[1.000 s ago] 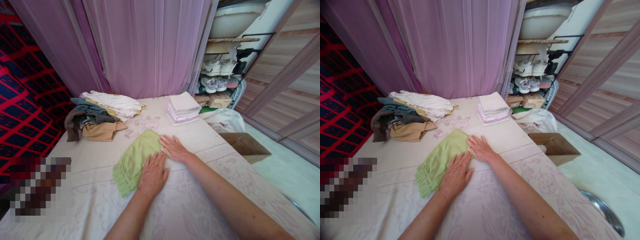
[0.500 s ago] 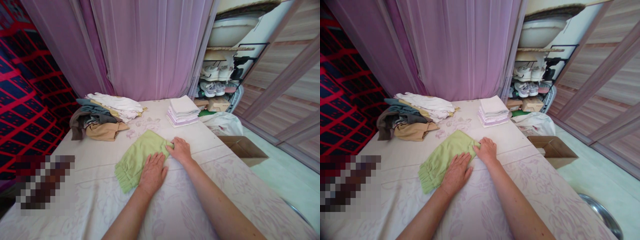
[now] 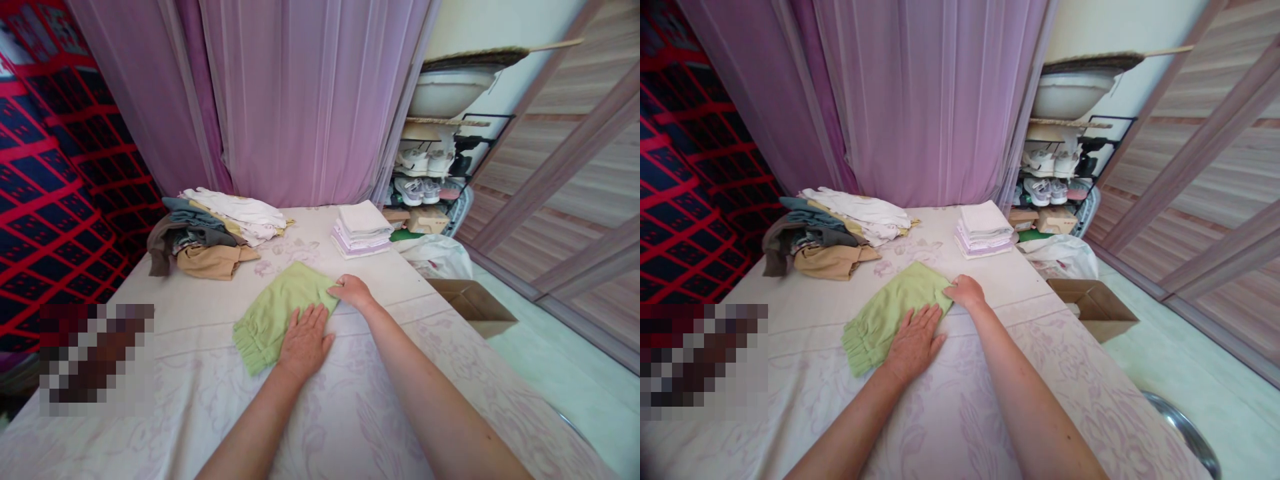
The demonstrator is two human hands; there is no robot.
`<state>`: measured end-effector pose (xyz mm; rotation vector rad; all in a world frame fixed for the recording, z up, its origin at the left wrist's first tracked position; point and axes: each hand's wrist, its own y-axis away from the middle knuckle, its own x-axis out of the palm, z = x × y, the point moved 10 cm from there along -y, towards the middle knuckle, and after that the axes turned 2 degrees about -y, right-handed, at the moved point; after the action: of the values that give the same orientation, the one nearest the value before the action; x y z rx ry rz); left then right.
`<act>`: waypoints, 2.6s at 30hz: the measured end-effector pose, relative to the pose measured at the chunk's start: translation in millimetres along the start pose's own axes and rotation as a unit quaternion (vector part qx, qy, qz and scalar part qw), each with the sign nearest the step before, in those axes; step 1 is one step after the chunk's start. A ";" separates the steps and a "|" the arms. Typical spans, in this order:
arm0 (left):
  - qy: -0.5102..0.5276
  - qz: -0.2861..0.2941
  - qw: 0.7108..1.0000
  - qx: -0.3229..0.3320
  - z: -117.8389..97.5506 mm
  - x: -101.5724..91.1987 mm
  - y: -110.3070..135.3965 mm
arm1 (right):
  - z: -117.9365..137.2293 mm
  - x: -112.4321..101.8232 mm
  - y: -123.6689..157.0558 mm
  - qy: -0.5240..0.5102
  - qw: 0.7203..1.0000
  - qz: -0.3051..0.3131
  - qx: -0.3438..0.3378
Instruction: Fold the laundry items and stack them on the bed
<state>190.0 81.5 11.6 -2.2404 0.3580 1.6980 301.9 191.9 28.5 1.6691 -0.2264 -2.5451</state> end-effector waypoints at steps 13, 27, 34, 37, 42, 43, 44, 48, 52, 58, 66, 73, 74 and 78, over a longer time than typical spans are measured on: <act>0.014 0.037 0.999 -0.021 11.9 -22.9 18.0 | 38.3 -0.1 68.4 -0.198 0.954 -0.203 -0.100; 0.571 -0.040 0.769 -0.286 139.9 -57.6 24.2 | 124.5 30.7 149.1 -0.123 0.869 -0.247 -0.410; 0.263 -0.157 0.904 -0.299 152.9 -95.2 -2.0 | 139.6 52.7 163.6 -0.065 0.853 -0.236 -0.461; 0.287 -0.202 0.873 -0.339 177.8 -94.9 6.8 | 140.1 53.7 170.8 -0.066 0.838 -0.253 -0.479; 0.354 -0.196 0.825 -0.394 211.8 -76.2 30.9 | 139.5 52.6 180.4 -0.082 0.821 -0.268 -0.498; 0.364 -0.192 0.820 -0.399 214.2 -73.1 35.0 | 139.5 52.9 181.8 -0.085 0.819 -0.266 -0.501; 0.371 -0.190 0.816 -0.401 215.3 -70.6 38.7 | 139.4 53.6 182.5 -0.088 0.820 -0.261 -0.502; 0.380 -0.180 0.814 -0.401 215.7 -64.3 52.1 | 135.7 57.2 181.0 -0.104 0.831 -0.231 -0.496; 0.365 -0.139 0.835 -0.388 218.0 -64.3 57.5 | 133.3 63.0 178.0 -0.106 0.841 -0.200 -0.491; 0.277 -0.093 0.897 -0.331 220.9 -93.5 21.3 | 136.7 68.0 178.3 -0.092 0.840 -0.184 -0.503; 0.218 -0.017 0.935 -0.281 209.7 -79.6 -31.6 | 137.1 65.0 182.8 -0.089 0.828 -0.201 -0.515; 0.229 -0.048 0.936 -0.262 214.5 -53.7 -22.7 | 141.9 54.4 193.0 -0.125 0.797 -0.262 -0.529; 0.223 -0.050 0.940 -0.253 213.6 -52.5 -23.0 | 143.3 54.4 192.9 -0.125 0.798 -0.265 -0.526; 0.192 -0.045 0.957 -0.211 207.5 -55.2 -29.1 | 150.9 58.7 188.6 -0.107 0.821 -0.244 -0.504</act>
<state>2.2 189.4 15.2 -2.8547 -0.0350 1.3851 138.9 8.2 67.1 1.0486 1.4415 -2.3382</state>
